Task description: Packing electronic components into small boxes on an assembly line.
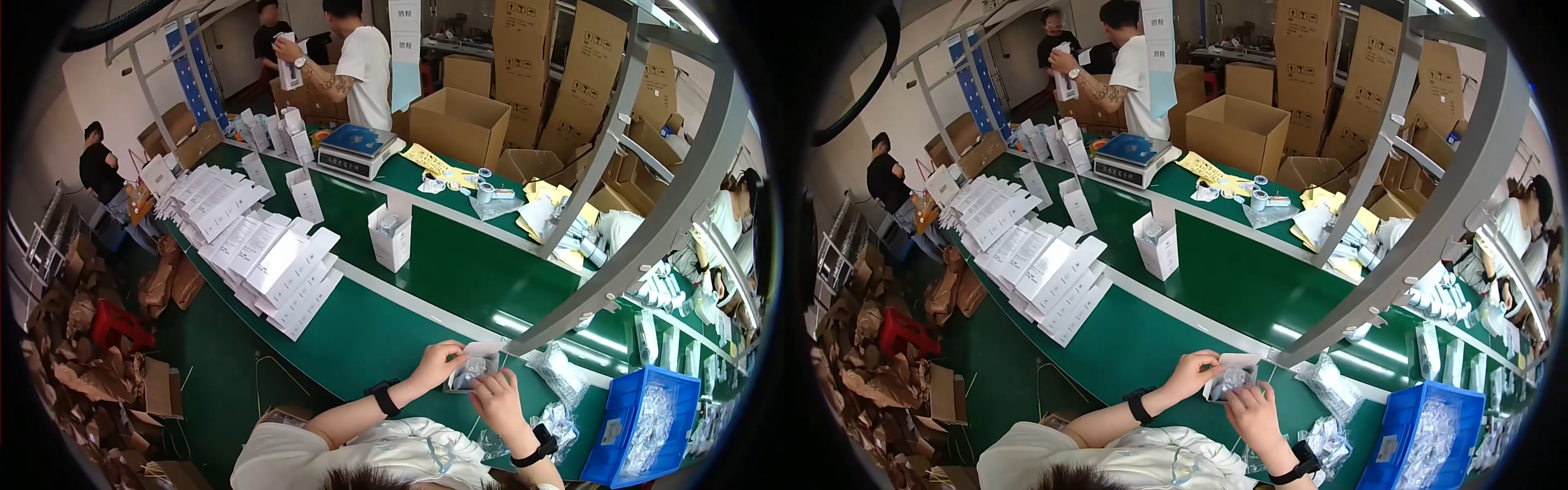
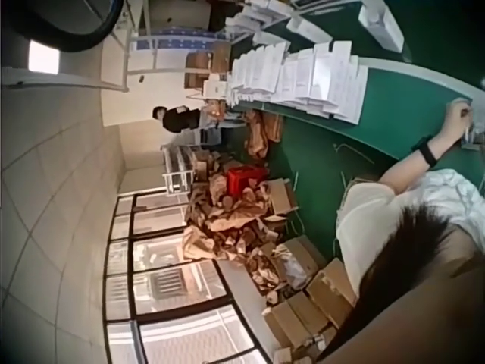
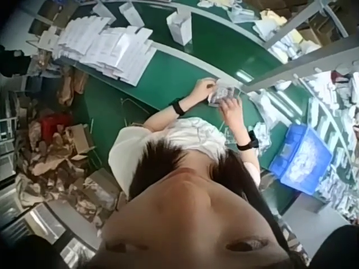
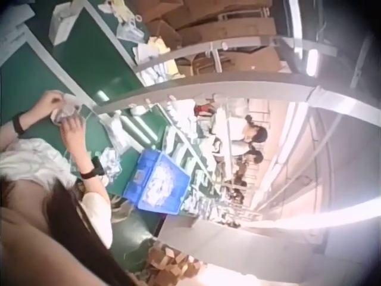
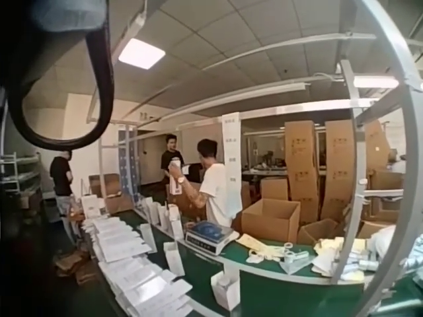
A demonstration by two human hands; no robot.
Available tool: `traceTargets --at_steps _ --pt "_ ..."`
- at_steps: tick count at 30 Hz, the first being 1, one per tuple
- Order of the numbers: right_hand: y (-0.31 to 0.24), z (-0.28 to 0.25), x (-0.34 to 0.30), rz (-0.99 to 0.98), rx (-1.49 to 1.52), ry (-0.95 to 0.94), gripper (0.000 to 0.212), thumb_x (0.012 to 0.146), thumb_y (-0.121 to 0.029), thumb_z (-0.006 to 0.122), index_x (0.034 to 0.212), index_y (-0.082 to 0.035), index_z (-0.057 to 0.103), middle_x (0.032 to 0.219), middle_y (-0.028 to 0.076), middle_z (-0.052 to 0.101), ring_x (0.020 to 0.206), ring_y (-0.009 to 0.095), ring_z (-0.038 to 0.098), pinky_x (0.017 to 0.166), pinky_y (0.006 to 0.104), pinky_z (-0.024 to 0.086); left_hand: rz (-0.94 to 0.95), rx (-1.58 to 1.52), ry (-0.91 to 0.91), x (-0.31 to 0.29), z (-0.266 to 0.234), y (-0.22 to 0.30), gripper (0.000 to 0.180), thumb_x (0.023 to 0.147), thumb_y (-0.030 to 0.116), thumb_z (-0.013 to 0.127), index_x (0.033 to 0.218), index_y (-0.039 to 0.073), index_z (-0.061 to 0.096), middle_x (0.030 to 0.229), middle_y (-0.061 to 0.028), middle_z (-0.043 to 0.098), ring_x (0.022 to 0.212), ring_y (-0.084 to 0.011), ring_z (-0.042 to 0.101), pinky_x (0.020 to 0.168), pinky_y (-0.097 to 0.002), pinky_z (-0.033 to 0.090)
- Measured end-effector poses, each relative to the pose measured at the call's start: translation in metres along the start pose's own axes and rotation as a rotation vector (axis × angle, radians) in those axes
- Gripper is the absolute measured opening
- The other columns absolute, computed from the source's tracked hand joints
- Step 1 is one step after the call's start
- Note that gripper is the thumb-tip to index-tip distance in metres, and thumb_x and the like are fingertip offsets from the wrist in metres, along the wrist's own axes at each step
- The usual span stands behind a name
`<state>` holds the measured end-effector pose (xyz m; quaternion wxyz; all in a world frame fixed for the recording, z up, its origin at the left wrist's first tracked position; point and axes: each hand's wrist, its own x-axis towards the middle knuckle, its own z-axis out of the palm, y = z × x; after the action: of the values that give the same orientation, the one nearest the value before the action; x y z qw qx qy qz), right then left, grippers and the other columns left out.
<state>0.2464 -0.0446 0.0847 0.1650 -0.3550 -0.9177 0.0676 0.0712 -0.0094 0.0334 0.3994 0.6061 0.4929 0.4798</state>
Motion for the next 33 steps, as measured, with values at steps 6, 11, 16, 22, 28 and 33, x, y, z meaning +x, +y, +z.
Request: traceTargets --at_steps 6,11,16,22,28,33 --pt "0.001 0.017 0.003 -0.016 -0.071 -0.176 0.053 0.06 -0.019 0.071 0.108 -0.008 0.053 0.118 0.014 0.043 0.102 0.024 0.047 0.097 0.0519 0.027 -0.055 0.055 -0.127 0.005 -0.019 0.017 0.014 0.075 0.01 0.065 0.083 0.001 0.06 0.095 -0.0092 0.058 0.074 -0.0183 0.058 0.064 -0.027 0.047" --pt "0.026 0.042 -0.016 0.257 0.372 0.344 0.072 0.054 -0.013 0.077 0.117 -0.007 0.044 0.124 0.013 0.04 0.108 0.022 0.045 0.099 0.0456 0.03 0.256 0.864 0.475 0.028 -0.164 0.029 0.045 0.066 0.015 0.07 0.105 0.003 0.052 0.126 -0.0162 0.04 0.118 -0.0358 0.035 0.097 -0.0436 0.03" --pt "0.035 0.092 -0.005 0.586 1.057 0.289 0.093 0.052 -0.003 0.078 0.128 -0.004 0.025 0.125 0.012 0.038 0.114 0.024 0.041 0.099 0.0373 0.033 -0.317 1.5 0.338 0.032 -0.285 0.016 0.083 0.065 0.018 0.072 0.134 0.009 0.026 0.141 -0.0152 0.019 0.128 -0.0392 0.017 0.096 -0.0634 0.015" --pt "0.086 0.125 0.09 0.69 1.237 0.544 0.095 0.052 0.002 0.075 0.13 -0.002 0.021 0.125 0.011 0.038 0.114 0.024 0.042 0.094 0.0343 0.038 -0.389 1.36 0.23 0.024 -0.257 0.005 0.07 0.075 0.004 0.058 0.135 0.008 0.022 0.142 -0.0125 0.016 0.129 -0.0397 0.015 0.095 -0.0645 0.017" --pt "0.145 0.134 0.203 0.603 0.845 0.811 0.098 0.055 0.003 0.074 0.135 -0.005 0.017 0.127 0.014 0.035 0.116 0.026 0.038 0.097 0.0338 0.033 -0.259 0.985 -0.169 -0.017 -0.116 0.01 0.069 0.076 0.002 0.054 0.135 0.003 0.019 0.141 -0.0181 0.013 0.129 -0.0434 0.009 0.093 -0.067 0.014" --pt "0.159 0.142 0.189 0.625 0.63 0.76 0.098 0.059 -0.003 0.074 0.137 -0.008 0.015 0.132 0.019 0.028 0.121 0.035 0.03 0.1 0.0373 0.028 -0.174 1.125 -0.424 -0.04 -0.038 -0.042 0.069 0.075 0.009 0.058 0.133 0.001 0.021 0.138 -0.0244 0.013 0.127 -0.0469 0.008 0.088 -0.0702 0.015"
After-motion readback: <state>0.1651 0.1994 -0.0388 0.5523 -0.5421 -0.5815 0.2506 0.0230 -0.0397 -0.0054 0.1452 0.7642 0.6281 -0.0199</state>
